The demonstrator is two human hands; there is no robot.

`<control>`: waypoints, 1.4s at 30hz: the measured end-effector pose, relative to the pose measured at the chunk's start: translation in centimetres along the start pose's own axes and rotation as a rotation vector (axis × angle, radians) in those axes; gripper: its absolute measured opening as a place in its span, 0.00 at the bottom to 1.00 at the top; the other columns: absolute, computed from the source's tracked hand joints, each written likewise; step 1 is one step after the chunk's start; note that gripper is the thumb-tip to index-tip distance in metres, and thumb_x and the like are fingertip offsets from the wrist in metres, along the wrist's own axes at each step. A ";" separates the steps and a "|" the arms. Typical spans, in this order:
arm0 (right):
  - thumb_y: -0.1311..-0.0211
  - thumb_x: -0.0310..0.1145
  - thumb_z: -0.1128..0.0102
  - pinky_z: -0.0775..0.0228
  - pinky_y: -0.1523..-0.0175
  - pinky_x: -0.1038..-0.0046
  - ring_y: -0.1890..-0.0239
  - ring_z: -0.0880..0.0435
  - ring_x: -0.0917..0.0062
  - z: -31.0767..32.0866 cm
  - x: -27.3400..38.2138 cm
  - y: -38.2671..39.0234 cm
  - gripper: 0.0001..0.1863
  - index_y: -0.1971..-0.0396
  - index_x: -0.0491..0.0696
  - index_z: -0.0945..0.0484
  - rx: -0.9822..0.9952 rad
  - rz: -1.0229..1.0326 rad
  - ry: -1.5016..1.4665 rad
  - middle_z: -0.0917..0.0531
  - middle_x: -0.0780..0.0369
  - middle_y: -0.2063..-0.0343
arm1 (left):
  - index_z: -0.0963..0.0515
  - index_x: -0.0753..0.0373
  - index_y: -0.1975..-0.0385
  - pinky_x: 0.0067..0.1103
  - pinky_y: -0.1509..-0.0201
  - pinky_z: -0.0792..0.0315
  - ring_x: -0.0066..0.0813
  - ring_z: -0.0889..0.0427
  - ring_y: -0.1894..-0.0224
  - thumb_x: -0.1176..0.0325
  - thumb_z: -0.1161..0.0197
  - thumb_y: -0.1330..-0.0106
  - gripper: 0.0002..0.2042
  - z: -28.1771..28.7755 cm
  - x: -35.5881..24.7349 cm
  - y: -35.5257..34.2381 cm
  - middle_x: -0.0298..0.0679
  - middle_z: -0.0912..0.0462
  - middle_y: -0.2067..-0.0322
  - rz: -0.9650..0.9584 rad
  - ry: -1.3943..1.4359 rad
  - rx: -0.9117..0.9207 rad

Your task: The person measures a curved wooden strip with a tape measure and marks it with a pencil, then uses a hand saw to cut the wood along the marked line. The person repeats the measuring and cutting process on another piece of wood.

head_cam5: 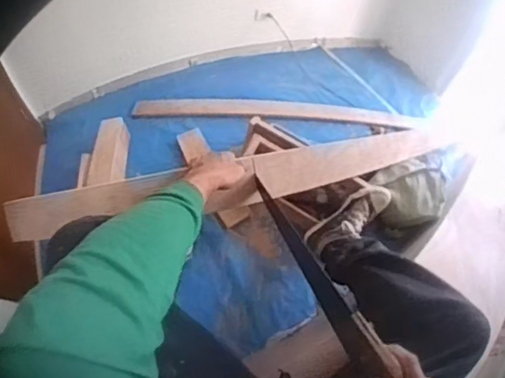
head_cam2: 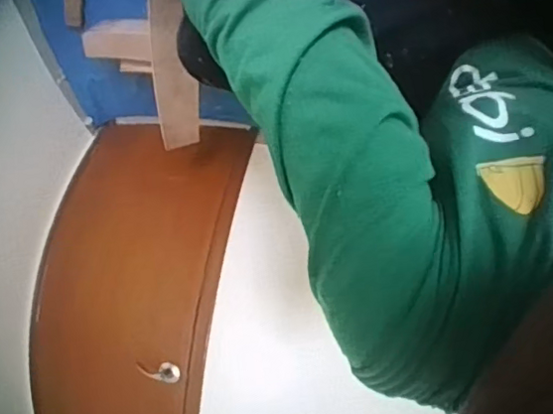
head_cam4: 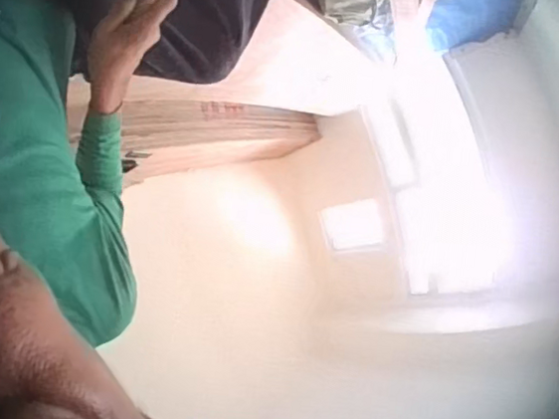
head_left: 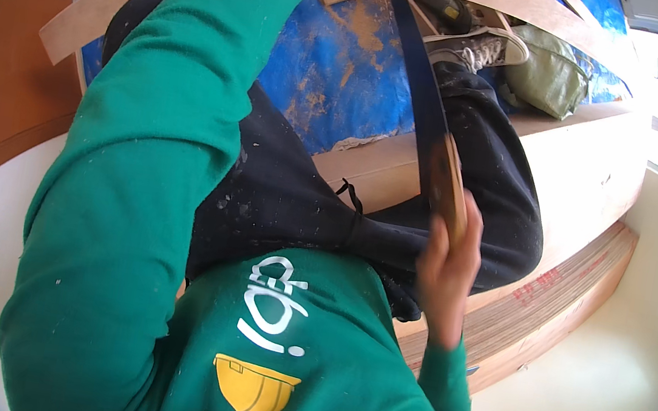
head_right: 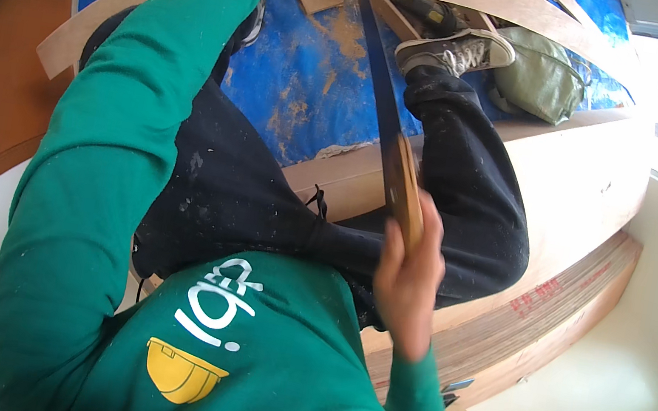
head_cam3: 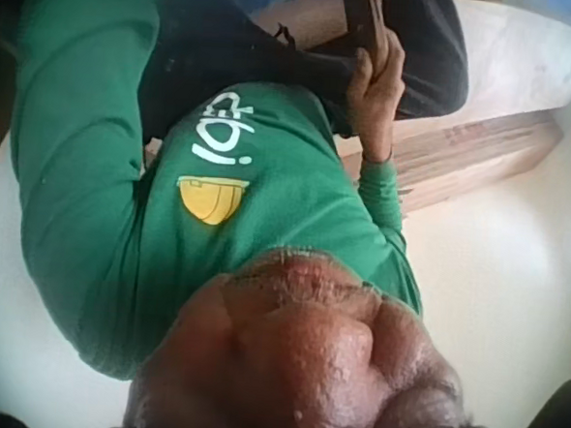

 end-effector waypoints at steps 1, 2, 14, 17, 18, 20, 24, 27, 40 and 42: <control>0.14 0.26 0.40 0.20 0.30 0.63 0.33 0.09 0.57 0.6 0.1 0.8 0.23 0.26 0.40 0.26 0.008 -0.018 -0.102 0.10 0.46 0.39 | 0.09 0.59 0.39 0.52 0.31 0.20 0.56 0.11 0.33 0.51 0.46 0.21 0.26 0.3 -0.3 0.2 0.55 0.09 0.37 -0.059 -0.047 0.034; 0.14 0.27 0.39 0.20 0.30 0.63 0.33 0.09 0.57 0.5 0.1 0.8 0.23 0.26 0.40 0.26 0.044 -0.176 -0.107 0.10 0.46 0.39 | 0.10 0.59 0.38 0.52 0.31 0.20 0.55 0.11 0.33 0.50 0.46 0.21 0.26 0.5 -0.8 0.5 0.53 0.09 0.37 -0.129 -0.099 0.070; 0.13 0.38 0.40 0.17 0.49 0.48 0.50 0.10 0.34 -8.1 -1.2 -15.0 0.20 0.31 0.47 0.24 -0.011 0.205 -0.160 0.10 0.38 0.54 | 0.08 0.62 0.45 0.52 0.35 0.17 0.60 0.09 0.39 0.54 0.44 0.24 0.24 -1.6 1.1 -1.4 0.57 0.08 0.41 0.007 -0.033 -0.194; 0.14 0.28 0.39 0.20 0.30 0.62 0.33 0.09 0.56 -1.2 0.3 -2.9 0.24 0.24 0.42 0.28 0.026 0.014 -0.036 0.11 0.44 0.37 | 0.08 0.60 0.43 0.54 0.33 0.18 0.57 0.10 0.35 0.52 0.46 0.22 0.25 -2.1 0.5 -1.9 0.53 0.08 0.38 -0.142 -0.161 -0.030; 0.14 0.26 0.41 0.22 0.28 0.62 0.31 0.11 0.59 0.5 0.9 -0.2 0.23 0.25 0.40 0.27 0.028 -0.035 -0.062 0.12 0.45 0.34 | 0.08 0.60 0.43 0.55 0.32 0.19 0.56 0.10 0.34 0.51 0.47 0.21 0.25 -1.9 0.5 -1.7 0.52 0.09 0.37 -0.104 -0.133 -0.012; 0.14 0.26 0.40 0.22 0.28 0.63 0.31 0.10 0.59 0.9 1.8 0.3 0.23 0.25 0.40 0.27 0.017 0.004 -0.092 0.12 0.46 0.35 | 0.08 0.58 0.42 0.56 0.30 0.21 0.54 0.12 0.32 0.50 0.49 0.20 0.26 -1.2 0.2 -1.2 0.50 0.10 0.35 -0.043 -0.089 0.010; 0.13 0.32 0.38 0.16 0.41 0.55 0.43 0.08 0.42 -9.4 -0.8 -14.4 0.20 0.29 0.46 0.24 -0.049 0.077 -0.117 0.10 0.39 0.48 | 0.11 0.58 0.37 0.54 0.28 0.22 0.53 0.13 0.30 0.50 0.48 0.21 0.26 0.2 0.1 0.2 0.51 0.11 0.34 0.058 -0.003 -0.075; 0.14 0.39 0.37 0.19 0.46 0.42 0.48 0.13 0.31 -14.9 -1.8 -23.5 0.19 0.33 0.47 0.24 -0.122 0.223 -0.103 0.10 0.37 0.54 | 0.13 0.58 0.33 0.52 0.27 0.22 0.55 0.14 0.29 0.48 0.47 0.21 0.28 0.2 0.2 0.9 0.54 0.12 0.32 0.091 0.011 -0.025; 0.13 0.29 0.40 0.17 0.35 0.61 0.38 0.06 0.54 -3.3 -0.2 -7.4 0.22 0.26 0.44 0.25 -0.013 0.048 -0.023 0.09 0.44 0.42 | 0.13 0.59 0.32 0.53 0.25 0.23 0.58 0.15 0.28 0.46 0.45 0.21 0.29 1.0 -0.9 1.8 0.55 0.12 0.32 0.125 0.034 -0.073; 0.13 0.35 0.39 0.17 0.43 0.50 0.46 0.12 0.35 -9.1 -1.2 -16.4 0.19 0.31 0.46 0.23 -0.069 0.213 -0.103 0.10 0.37 0.51 | 0.11 0.60 0.39 0.52 0.29 0.21 0.59 0.12 0.33 0.47 0.44 0.21 0.26 0.1 -1.0 2.2 0.56 0.10 0.36 0.060 -0.005 -0.108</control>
Point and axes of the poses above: each hand's wrist, its own y-axis away from the middle knuckle, its own z-axis out of the back of the hand, x = y × z, the point moved 5 cm from there along -y, towards the middle knuckle
